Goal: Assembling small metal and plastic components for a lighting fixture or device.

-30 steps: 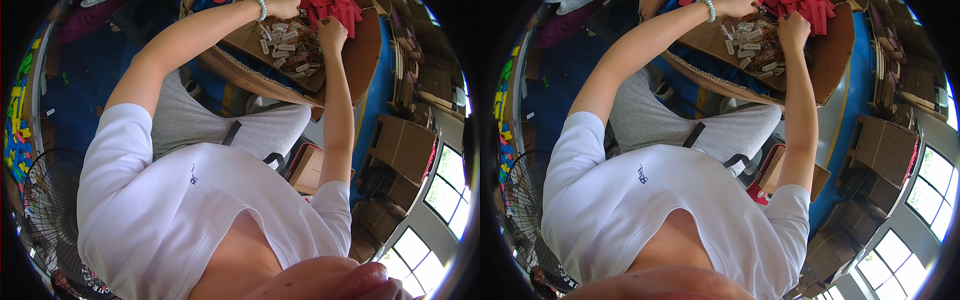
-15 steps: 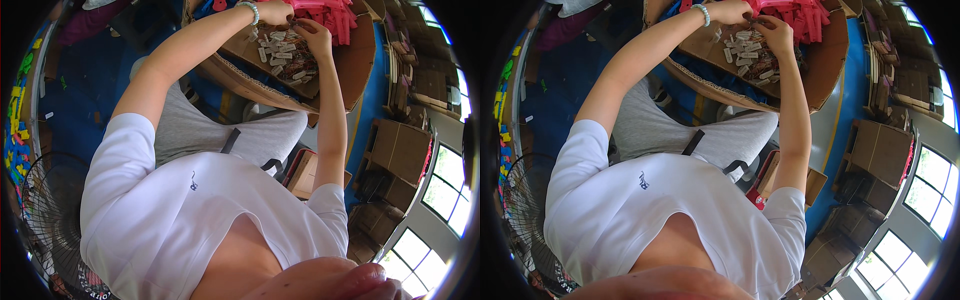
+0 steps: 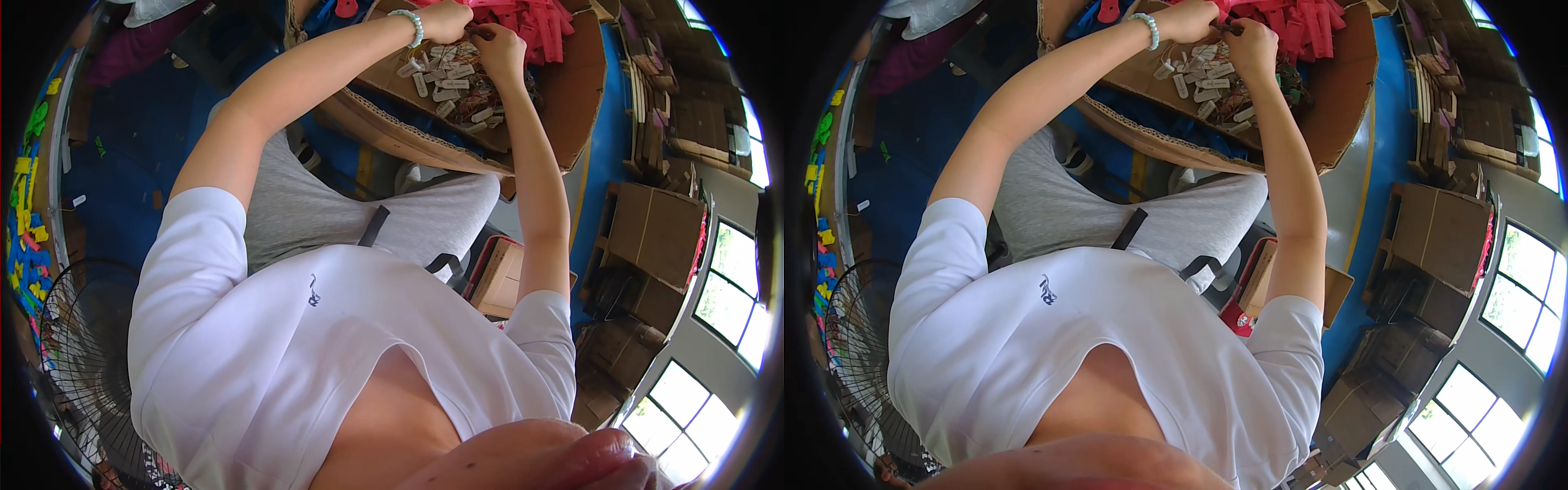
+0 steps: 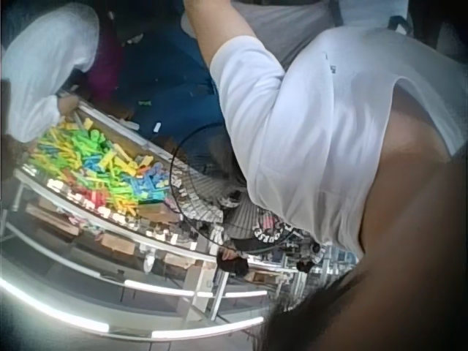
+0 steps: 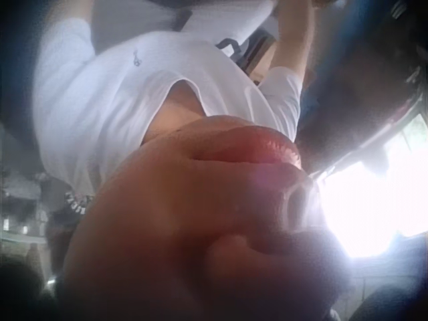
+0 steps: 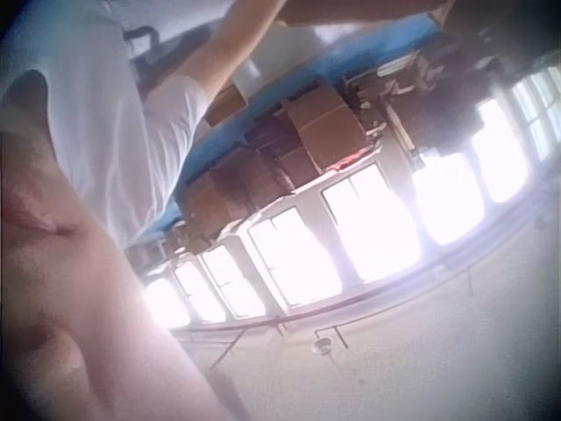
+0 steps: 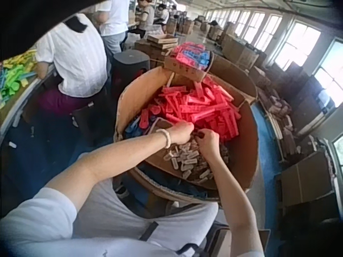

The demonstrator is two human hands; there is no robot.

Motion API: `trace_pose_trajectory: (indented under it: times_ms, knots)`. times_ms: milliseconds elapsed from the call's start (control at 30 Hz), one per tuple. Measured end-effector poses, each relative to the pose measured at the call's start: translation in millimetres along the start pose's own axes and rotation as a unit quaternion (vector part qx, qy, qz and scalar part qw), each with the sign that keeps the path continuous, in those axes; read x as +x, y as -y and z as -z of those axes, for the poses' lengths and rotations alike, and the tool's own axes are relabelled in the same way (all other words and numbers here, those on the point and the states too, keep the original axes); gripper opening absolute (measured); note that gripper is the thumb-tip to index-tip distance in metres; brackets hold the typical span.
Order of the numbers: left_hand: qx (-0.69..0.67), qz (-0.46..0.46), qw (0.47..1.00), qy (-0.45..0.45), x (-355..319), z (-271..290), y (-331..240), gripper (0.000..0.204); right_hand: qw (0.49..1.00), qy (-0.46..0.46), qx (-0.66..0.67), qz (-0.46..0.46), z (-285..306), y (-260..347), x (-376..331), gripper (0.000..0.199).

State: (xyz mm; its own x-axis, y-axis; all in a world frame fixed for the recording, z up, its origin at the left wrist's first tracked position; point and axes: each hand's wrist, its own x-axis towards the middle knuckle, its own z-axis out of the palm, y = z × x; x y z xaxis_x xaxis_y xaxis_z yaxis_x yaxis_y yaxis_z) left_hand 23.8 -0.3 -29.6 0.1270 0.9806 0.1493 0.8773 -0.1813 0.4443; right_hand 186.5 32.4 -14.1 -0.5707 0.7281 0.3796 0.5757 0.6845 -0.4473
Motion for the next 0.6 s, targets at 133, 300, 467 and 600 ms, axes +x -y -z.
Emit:
trace_pose_trajectory:
  times_ms: [133,300,467,600]
  knots:
    - [-0.033,0.036,0.999,0.006,3,-9,3,0.014,1.000,0.005,-0.011,-0.004,-2,2,-1,0.024]
    - [-0.001,0.010,1.000,0.013,5,-15,-9,0.015,0.999,0.024,-0.033,-0.026,1,-3,-7,0.023]
    - [0.049,0.021,0.998,-0.043,7,-31,13,0.019,0.998,0.034,-0.048,-0.005,-6,19,-3,0.022]
    - [-0.022,0.003,0.998,-0.054,3,-21,-6,0.016,0.997,0.013,-0.072,0.016,-4,2,-8,0.020]
